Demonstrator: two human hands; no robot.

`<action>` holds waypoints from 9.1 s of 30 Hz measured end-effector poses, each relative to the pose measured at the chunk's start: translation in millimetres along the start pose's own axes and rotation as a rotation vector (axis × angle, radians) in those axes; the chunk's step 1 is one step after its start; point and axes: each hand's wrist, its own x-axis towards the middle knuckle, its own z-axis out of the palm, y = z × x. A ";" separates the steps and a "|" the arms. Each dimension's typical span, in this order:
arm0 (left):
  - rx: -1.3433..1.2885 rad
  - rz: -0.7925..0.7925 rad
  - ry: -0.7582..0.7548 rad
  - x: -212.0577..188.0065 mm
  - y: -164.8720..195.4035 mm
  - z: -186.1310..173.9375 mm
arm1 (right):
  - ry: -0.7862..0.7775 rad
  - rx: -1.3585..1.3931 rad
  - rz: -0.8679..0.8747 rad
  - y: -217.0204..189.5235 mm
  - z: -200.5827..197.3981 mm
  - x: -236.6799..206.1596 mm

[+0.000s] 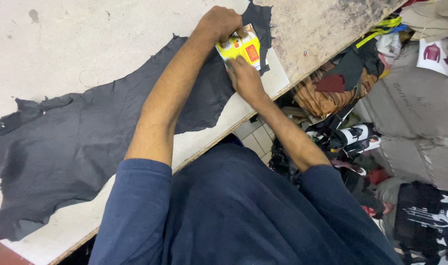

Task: The person places a printed paper template on a dark leather sheet, smooths it, and uses a utility knife to cut the leather along the template edges. After cutting, the person removes the template and sets the cut leather piece aside, then repeats the process with a second leather sheet.

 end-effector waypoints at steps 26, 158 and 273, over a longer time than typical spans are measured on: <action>0.136 -0.409 0.442 -54.3 106.9 55.4 | -0.210 -0.005 -0.738 166.7 -76.3 21.9; -0.228 -0.293 0.006 -141.6 -9.5 -0.7 | 0.070 0.088 -0.259 -14.6 -23.3 -12.7; -0.169 -0.673 0.396 -357.5 112.9 12.4 | -0.058 0.224 -0.319 -71.5 11.7 -64.7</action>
